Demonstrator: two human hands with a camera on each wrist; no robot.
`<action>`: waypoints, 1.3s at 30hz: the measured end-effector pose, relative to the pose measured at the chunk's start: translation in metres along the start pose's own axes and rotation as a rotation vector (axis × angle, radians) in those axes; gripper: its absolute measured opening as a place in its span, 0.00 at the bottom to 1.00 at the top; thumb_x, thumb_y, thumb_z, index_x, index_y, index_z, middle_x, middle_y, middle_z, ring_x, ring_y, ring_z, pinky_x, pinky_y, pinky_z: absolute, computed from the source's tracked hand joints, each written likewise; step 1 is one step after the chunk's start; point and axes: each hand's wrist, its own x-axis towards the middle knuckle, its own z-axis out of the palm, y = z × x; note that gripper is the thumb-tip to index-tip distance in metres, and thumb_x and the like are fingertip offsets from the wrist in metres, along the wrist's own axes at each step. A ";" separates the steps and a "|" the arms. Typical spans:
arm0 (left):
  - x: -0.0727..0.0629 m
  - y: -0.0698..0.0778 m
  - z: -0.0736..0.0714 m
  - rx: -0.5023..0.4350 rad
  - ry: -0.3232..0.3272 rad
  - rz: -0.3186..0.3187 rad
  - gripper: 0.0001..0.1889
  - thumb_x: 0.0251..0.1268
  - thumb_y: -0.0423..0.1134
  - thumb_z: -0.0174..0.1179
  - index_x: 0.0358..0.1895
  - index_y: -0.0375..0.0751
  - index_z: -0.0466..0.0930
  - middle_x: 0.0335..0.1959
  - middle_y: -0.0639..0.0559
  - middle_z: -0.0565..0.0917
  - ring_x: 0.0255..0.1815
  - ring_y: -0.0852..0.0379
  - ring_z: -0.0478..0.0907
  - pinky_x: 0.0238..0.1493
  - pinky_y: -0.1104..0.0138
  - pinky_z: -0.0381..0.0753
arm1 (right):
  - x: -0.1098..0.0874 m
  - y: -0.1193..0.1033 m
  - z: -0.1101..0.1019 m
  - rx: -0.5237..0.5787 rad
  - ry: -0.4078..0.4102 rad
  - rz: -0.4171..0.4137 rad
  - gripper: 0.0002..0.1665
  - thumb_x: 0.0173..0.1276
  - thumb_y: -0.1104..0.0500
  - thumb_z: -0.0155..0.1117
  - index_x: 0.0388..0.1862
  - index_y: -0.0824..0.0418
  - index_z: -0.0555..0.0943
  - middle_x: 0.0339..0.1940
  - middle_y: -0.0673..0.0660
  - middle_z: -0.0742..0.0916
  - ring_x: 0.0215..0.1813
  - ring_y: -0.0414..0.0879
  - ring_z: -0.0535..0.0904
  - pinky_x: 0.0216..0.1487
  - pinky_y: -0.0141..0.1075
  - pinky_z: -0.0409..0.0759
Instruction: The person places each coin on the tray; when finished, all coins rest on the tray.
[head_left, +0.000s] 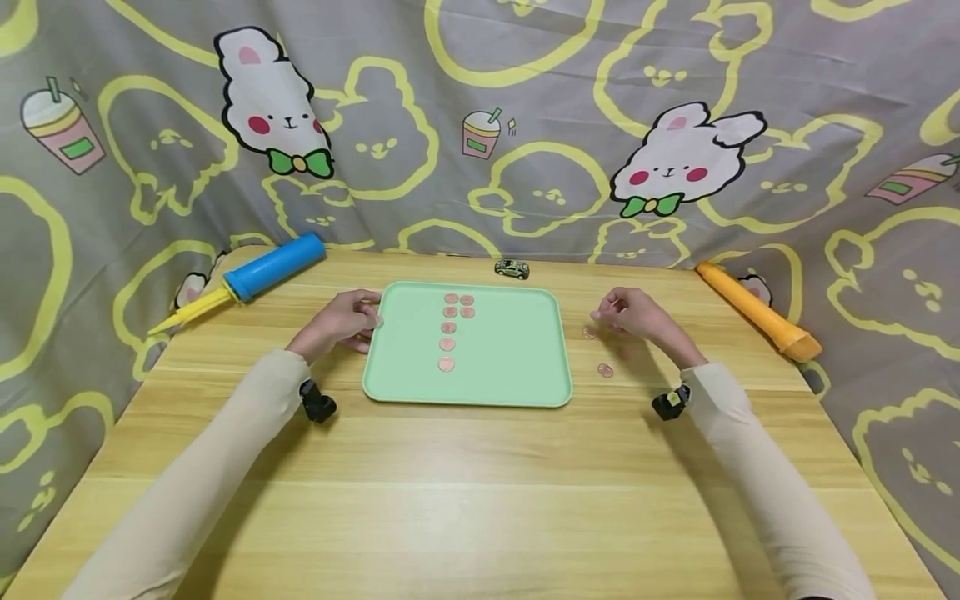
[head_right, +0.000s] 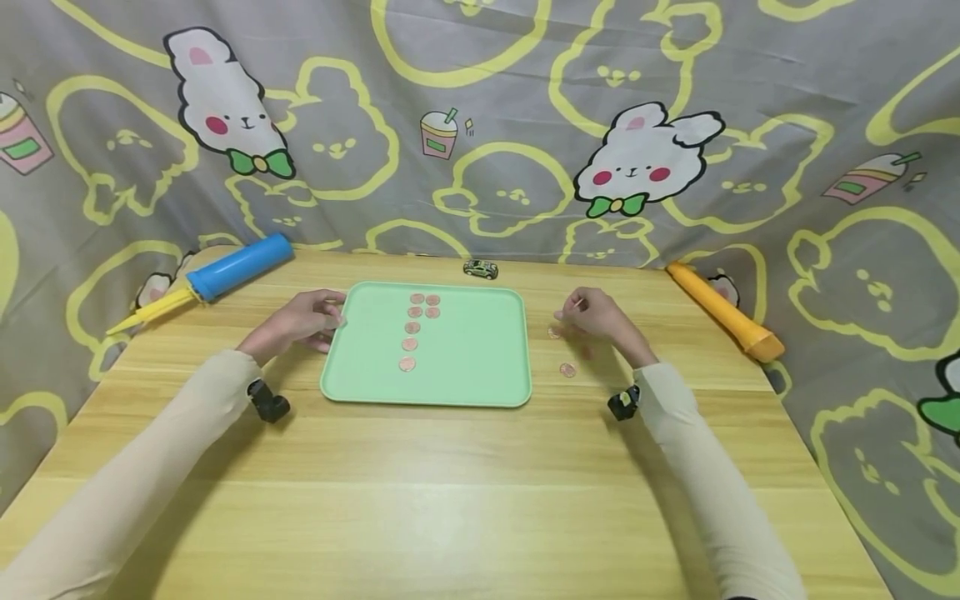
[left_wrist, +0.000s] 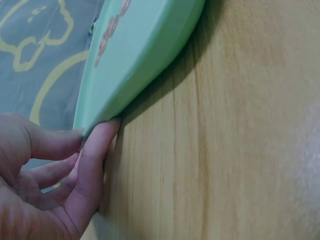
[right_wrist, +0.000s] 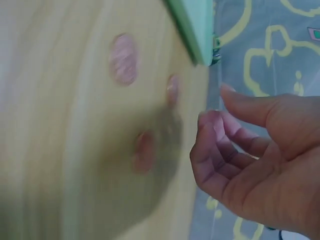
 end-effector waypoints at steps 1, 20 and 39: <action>0.000 0.000 0.000 -0.001 0.003 -0.003 0.34 0.81 0.32 0.53 0.84 0.34 0.52 0.55 0.39 0.72 0.44 0.49 0.78 0.39 0.64 0.90 | -0.001 0.003 -0.001 -0.001 -0.010 -0.009 0.14 0.79 0.60 0.65 0.46 0.73 0.77 0.34 0.59 0.83 0.36 0.47 0.79 0.34 0.34 0.84; 0.003 0.000 0.003 0.003 0.023 0.003 0.33 0.81 0.32 0.52 0.83 0.34 0.54 0.56 0.38 0.73 0.46 0.48 0.79 0.38 0.65 0.89 | -0.035 0.039 -0.020 -0.083 -0.212 -0.086 0.18 0.75 0.61 0.69 0.54 0.72 0.77 0.38 0.59 0.81 0.39 0.46 0.73 0.37 0.31 0.74; 0.001 -0.006 0.004 -0.002 0.028 0.021 0.32 0.81 0.32 0.52 0.82 0.33 0.55 0.56 0.37 0.73 0.47 0.46 0.79 0.37 0.64 0.90 | -0.033 0.052 0.005 -0.101 0.071 -0.247 0.07 0.73 0.65 0.71 0.35 0.63 0.81 0.30 0.57 0.83 0.32 0.42 0.76 0.30 0.29 0.76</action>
